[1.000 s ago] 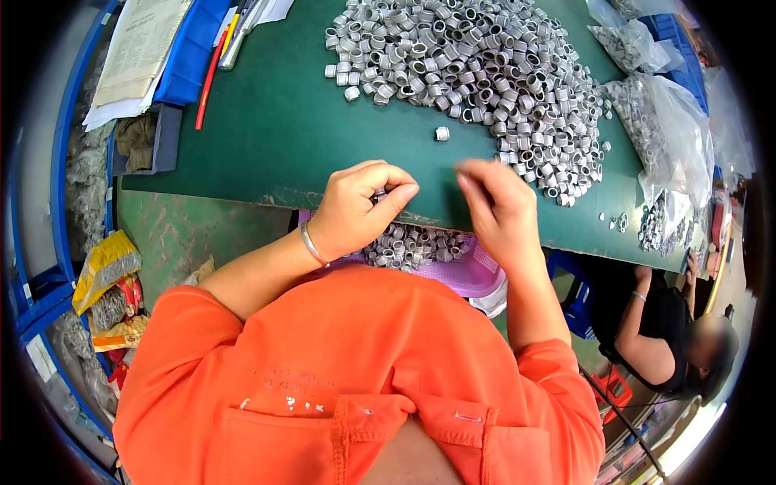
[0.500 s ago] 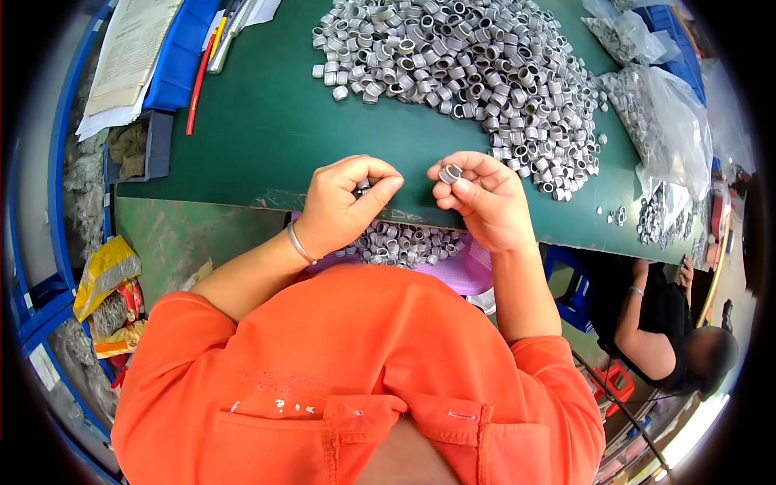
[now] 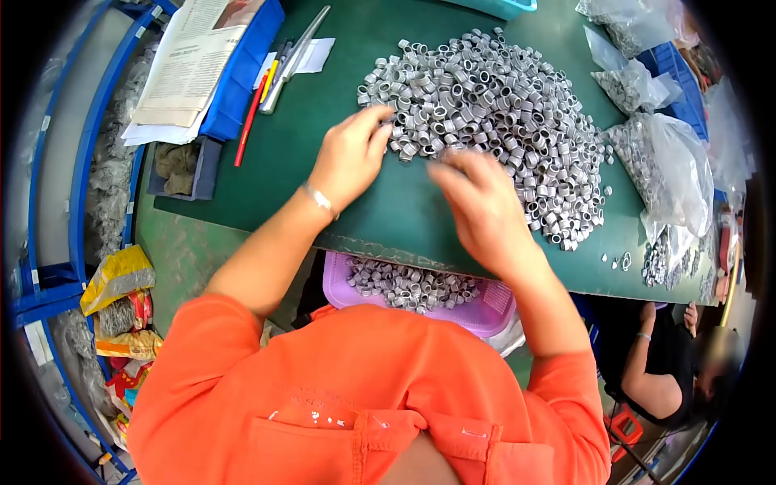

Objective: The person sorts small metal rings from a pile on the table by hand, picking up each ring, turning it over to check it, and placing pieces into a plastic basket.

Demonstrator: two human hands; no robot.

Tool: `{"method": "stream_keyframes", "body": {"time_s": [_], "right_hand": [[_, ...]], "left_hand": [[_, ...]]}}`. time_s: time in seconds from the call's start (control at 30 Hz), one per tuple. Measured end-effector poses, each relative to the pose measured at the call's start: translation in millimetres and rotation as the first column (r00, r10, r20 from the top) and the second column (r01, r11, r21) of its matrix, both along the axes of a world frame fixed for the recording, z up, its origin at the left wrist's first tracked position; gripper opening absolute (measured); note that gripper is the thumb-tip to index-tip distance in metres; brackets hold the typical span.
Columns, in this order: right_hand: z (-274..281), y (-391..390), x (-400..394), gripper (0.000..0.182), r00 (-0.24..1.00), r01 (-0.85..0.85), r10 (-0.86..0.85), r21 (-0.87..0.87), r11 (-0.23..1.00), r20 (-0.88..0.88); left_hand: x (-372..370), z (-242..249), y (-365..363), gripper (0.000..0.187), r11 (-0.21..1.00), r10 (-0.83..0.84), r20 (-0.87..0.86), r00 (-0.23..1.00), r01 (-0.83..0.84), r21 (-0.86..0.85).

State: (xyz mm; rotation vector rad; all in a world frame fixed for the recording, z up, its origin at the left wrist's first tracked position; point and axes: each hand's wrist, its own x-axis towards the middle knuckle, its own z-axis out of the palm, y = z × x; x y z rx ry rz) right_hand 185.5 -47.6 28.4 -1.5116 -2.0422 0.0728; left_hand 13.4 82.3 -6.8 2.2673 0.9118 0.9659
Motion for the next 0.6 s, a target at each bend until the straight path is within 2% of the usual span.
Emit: {"method": "stream_keyframes", "body": {"time_s": [0.03, 0.1, 0.13, 0.23, 0.3, 0.37, 0.43, 0.5, 0.57, 0.6], "right_hand": [[-4, 25, -5, 0.035, 0.994, 0.017, -0.033, 0.143, 0.99, 0.108], [-20, 50, -15, 0.043, 0.983, 0.083, -0.104, 0.143, 0.986, 0.149], [-26, 54, -19, 0.05, 0.97, 0.105, -0.129, 0.127, 0.986, 0.205], [-29, 36, -23, 0.049, 0.974, 0.105, -0.122, 0.098, 0.99, 0.192], [-35, 18, -25, 0.048, 0.987, 0.112, -0.119, 0.069, 0.991, 0.107], [-36, 0, -24, 0.049, 0.986, 0.129, -0.135, 0.063, 0.99, 0.096], [-40, -19, -23, 0.047, 0.984, 0.159, -0.158, -0.001, 0.987, 0.087], [-44, -35, -20, 0.044, 0.988, 0.144, -0.144, -0.005, 0.99, 0.063], [-44, -44, -17, 0.044, 0.99, 0.134, -0.132, -0.038, 0.99, 0.05], [-45, -45, -14, 0.045, 0.992, 0.121, -0.122, -0.039, 0.992, -0.023]], "left_hand": [[6, 3, 5, 0.021, 0.998, 0.007, -0.066, 0.998, -0.011, -0.059], [14, -1, 5, 0.022, 1.0, -0.018, -0.127, 0.992, 0.018, -0.002], [13, -3, 2, 0.021, 0.998, -0.019, -0.173, 0.985, 0.008, -0.064], [3, -9, -16, 0.025, 0.996, -0.094, -0.08, 0.992, 0.093, -0.014], [-3, -18, -34, 0.033, 0.979, -0.157, -0.054, 0.986, 0.163, 0.123], [-4, -12, -55, 0.035, 0.987, -0.143, -0.144, 0.979, 0.151, 0.051], [-4, -7, -68, 0.035, 0.985, -0.155, -0.146, 0.977, 0.163, 0.05], [-6, -5, -78, 0.034, 0.961, -0.265, -0.234, 0.935, 0.277, 0.017], [-4, -6, -87, 0.034, 0.961, -0.271, -0.17, 0.947, 0.277, 0.015], [-4, -6, -88, 0.035, 0.961, -0.271, -0.145, 0.952, 0.277, 0.022]]}}
